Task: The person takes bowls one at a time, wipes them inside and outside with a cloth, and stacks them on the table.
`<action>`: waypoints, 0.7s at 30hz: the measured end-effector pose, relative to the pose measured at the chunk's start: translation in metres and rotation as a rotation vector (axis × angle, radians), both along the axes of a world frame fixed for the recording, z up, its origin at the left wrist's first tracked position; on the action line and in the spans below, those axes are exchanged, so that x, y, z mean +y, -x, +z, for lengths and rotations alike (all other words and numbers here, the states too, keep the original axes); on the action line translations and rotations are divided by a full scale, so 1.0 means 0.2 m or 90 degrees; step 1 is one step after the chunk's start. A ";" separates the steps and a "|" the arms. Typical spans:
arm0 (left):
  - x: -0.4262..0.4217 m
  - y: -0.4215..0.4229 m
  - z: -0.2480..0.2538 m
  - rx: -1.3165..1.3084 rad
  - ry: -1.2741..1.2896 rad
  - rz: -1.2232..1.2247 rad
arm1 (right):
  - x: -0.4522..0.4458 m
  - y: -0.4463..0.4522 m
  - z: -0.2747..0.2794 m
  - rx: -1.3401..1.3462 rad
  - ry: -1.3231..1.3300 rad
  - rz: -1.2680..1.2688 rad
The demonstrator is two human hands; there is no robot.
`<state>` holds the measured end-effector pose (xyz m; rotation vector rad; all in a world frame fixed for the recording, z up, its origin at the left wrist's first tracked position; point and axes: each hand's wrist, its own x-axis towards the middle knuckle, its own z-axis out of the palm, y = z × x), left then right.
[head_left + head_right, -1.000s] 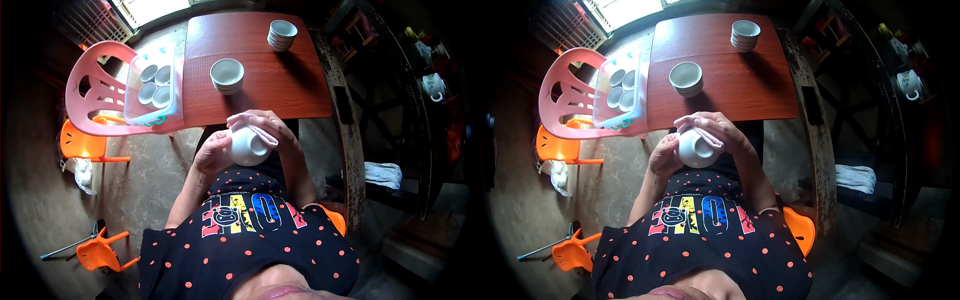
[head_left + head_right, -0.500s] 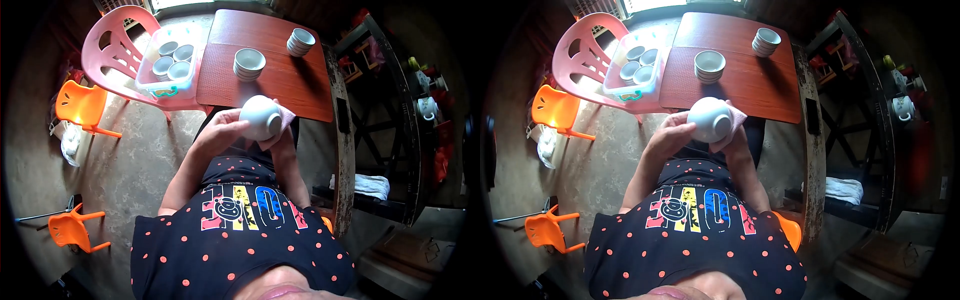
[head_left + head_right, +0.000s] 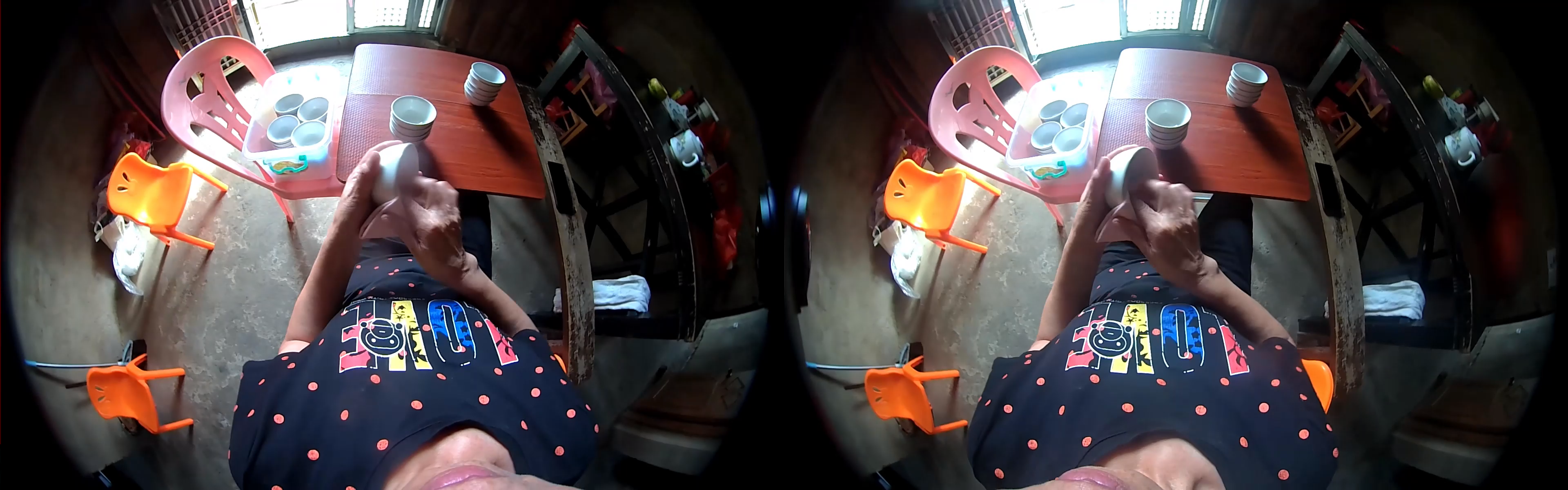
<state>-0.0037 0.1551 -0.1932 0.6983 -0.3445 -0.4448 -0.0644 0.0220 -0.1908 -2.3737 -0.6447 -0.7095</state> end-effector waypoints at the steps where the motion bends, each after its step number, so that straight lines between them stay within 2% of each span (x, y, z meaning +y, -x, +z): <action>1: 0.00 -0.05 -0.07 0.137 0.025 -0.041 | 0.00 0.00 -0.02 0.037 -0.035 0.031; 3: 0.01 -0.05 -0.06 0.214 0.141 -0.134 | 0.02 0.02 -0.06 0.054 -0.102 0.093; 4: 0.01 -0.05 -0.07 0.230 0.135 -0.135 | 0.02 0.02 -0.07 0.057 -0.114 0.134; 5: 0.03 -0.06 -0.07 0.158 0.103 -0.135 | 0.03 0.03 -0.08 0.062 -0.127 0.175; 7: 0.04 -0.06 -0.06 0.256 0.036 -0.082 | -0.02 -0.02 -0.08 0.045 0.087 0.193; 10: 0.03 -0.10 -0.09 0.179 -0.010 -0.111 | -0.06 -0.06 -0.07 -0.008 0.202 0.116; 12: 0.03 -0.12 -0.12 0.204 -0.037 -0.113 | -0.06 -0.06 -0.12 -0.001 0.163 0.107; 15: 0.02 -0.12 -0.12 0.264 -0.038 -0.073 | -0.04 -0.04 -0.13 0.063 -0.017 0.205; 17: 0.00 -0.08 -0.10 0.314 -0.029 -0.031 | -0.09 -0.04 -0.05 0.305 -0.107 0.333; 18: -0.04 -0.05 -0.08 0.311 -0.027 0.051 | -0.11 -0.08 -0.07 0.194 -0.015 0.320; 19: -0.05 -0.07 -0.08 0.335 -0.010 0.010 | -0.11 -0.10 -0.09 0.082 0.078 0.304; 21: 0.03 -0.27 -0.45 0.280 -0.029 0.031 | -0.08 -0.13 -0.07 -0.036 0.129 0.201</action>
